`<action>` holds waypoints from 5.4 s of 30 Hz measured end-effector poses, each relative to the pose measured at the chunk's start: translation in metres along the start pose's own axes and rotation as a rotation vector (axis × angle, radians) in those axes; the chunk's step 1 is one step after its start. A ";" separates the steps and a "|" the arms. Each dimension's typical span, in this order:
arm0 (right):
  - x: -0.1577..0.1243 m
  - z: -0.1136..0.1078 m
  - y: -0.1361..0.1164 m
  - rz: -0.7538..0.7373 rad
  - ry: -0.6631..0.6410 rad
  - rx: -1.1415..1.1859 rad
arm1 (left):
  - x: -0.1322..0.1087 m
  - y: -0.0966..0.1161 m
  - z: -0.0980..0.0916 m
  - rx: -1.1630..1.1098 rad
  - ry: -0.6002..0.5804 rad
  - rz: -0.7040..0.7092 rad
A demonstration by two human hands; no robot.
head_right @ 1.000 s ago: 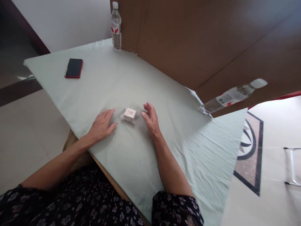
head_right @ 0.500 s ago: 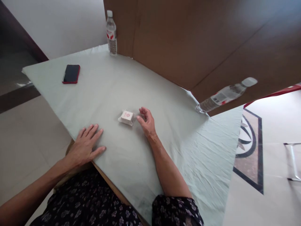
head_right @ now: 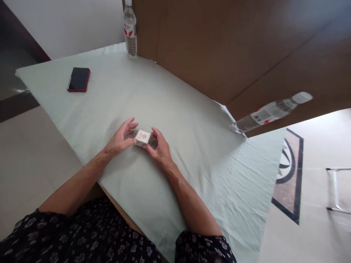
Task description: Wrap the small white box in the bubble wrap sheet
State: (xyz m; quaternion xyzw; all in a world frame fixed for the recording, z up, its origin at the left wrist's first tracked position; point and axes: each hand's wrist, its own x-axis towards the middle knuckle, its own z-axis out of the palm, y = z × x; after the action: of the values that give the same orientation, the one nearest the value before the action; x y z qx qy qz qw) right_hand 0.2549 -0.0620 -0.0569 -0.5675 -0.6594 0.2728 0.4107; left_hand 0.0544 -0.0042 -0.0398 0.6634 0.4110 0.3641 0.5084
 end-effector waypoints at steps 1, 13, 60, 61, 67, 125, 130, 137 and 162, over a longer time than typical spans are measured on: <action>-0.001 0.004 -0.003 -0.005 -0.016 -0.013 | -0.002 -0.004 -0.003 -0.030 0.011 0.005; 0.006 -0.020 -0.027 -0.152 -0.024 -0.109 | -0.011 -0.007 -0.011 -0.004 0.001 0.030; 0.120 -0.026 -0.041 0.111 0.143 0.128 | -0.007 0.002 -0.008 -0.577 -0.112 -0.144; 0.116 -0.028 -0.044 0.095 0.193 0.098 | -0.006 0.001 -0.008 -0.604 -0.094 -0.165; 0.049 -0.031 -0.079 0.073 0.205 -0.224 | -0.007 -0.001 -0.009 -0.583 -0.023 -0.153; 0.044 -0.010 -0.018 0.389 0.191 0.530 | 0.008 0.004 -0.019 -0.069 0.405 -0.139; 0.048 -0.019 0.001 0.432 0.405 0.467 | 0.019 -0.001 -0.029 -0.288 0.571 -0.238; 0.040 -0.044 -0.026 0.190 0.329 0.184 | 0.006 0.005 -0.030 -0.032 0.583 -0.023; 0.010 -0.023 -0.029 -0.057 -0.169 -0.295 | -0.044 0.018 -0.007 0.850 -0.193 0.228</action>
State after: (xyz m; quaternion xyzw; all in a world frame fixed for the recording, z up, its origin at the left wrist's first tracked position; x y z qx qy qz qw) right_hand 0.2595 -0.0610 -0.0190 -0.5777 -0.7404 0.2080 0.2736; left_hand 0.0333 -0.0446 -0.0236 0.8853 0.3990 0.1532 0.1833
